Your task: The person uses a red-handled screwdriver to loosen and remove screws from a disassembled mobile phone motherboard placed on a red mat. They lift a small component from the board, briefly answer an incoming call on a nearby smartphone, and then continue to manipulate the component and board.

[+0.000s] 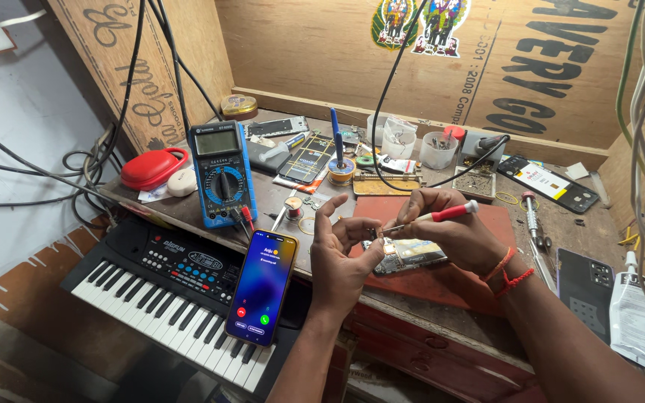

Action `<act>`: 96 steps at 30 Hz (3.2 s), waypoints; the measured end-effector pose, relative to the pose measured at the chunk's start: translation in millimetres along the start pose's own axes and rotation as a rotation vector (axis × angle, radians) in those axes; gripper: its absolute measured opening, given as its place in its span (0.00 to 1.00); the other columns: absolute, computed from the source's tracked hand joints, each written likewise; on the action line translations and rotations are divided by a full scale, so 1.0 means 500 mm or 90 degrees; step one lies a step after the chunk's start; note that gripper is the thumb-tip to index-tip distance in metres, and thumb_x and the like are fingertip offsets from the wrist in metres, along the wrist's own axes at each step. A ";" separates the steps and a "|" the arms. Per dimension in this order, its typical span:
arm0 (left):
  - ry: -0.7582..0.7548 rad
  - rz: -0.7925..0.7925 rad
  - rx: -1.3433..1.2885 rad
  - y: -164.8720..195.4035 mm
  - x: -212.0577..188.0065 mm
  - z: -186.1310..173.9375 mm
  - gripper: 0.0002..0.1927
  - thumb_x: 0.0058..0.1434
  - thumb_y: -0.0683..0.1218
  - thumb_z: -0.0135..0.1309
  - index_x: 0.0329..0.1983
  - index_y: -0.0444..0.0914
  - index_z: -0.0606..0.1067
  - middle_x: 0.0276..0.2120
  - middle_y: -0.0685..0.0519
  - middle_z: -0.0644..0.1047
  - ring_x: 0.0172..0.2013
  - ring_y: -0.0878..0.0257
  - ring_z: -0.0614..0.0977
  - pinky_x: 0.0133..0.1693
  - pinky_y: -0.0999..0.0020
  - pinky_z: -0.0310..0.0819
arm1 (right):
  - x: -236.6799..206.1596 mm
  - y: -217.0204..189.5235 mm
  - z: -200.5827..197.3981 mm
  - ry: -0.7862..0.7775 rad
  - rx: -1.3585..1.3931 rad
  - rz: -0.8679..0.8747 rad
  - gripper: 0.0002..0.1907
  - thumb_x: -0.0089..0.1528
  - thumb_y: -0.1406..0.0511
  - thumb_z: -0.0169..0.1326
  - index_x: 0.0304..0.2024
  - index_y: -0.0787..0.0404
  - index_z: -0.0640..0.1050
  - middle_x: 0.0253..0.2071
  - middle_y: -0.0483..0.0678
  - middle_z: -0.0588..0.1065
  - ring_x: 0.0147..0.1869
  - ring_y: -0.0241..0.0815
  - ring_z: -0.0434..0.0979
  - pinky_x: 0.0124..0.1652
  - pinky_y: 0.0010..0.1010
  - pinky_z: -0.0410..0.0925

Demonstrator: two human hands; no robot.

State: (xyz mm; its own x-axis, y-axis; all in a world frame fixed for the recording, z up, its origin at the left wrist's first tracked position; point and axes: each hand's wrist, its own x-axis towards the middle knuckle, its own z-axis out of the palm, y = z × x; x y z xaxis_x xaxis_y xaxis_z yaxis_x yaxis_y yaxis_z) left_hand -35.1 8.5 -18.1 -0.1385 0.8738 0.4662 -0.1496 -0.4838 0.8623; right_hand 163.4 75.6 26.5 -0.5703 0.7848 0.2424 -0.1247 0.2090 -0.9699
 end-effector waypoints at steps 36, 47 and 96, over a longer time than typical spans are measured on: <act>-0.006 0.002 -0.032 0.002 0.000 0.001 0.40 0.55 0.34 0.60 0.69 0.34 0.56 0.43 0.46 0.82 0.46 0.61 0.85 0.55 0.66 0.81 | 0.001 -0.003 -0.003 0.014 0.007 0.012 0.06 0.60 0.71 0.58 0.33 0.66 0.73 0.36 0.54 0.81 0.49 0.46 0.85 0.50 0.35 0.79; -0.008 0.040 -0.021 0.001 -0.003 0.005 0.34 0.59 0.36 0.59 0.68 0.34 0.59 0.43 0.48 0.80 0.45 0.64 0.83 0.53 0.67 0.80 | 0.000 -0.005 -0.012 0.008 0.082 -0.082 0.03 0.60 0.75 0.53 0.36 0.66 0.72 0.34 0.52 0.77 0.41 0.44 0.83 0.45 0.35 0.78; 0.112 -0.139 -0.017 0.097 -0.169 0.020 0.59 0.55 0.35 0.58 0.79 0.45 0.32 0.36 0.52 0.78 0.26 0.74 0.74 0.30 0.79 0.73 | -0.002 0.011 -0.023 0.007 0.030 -0.067 0.05 0.60 0.71 0.57 0.35 0.63 0.73 0.33 0.48 0.75 0.35 0.41 0.81 0.37 0.32 0.75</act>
State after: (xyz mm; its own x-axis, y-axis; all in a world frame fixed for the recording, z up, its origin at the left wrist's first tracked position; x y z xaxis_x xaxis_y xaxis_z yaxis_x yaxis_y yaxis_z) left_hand -20.9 -88.1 -13.8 -0.2674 0.9364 0.2272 -0.2200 -0.2889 0.9318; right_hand 172.7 82.9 21.4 -0.5433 0.7660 0.3436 -0.2217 0.2638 -0.9388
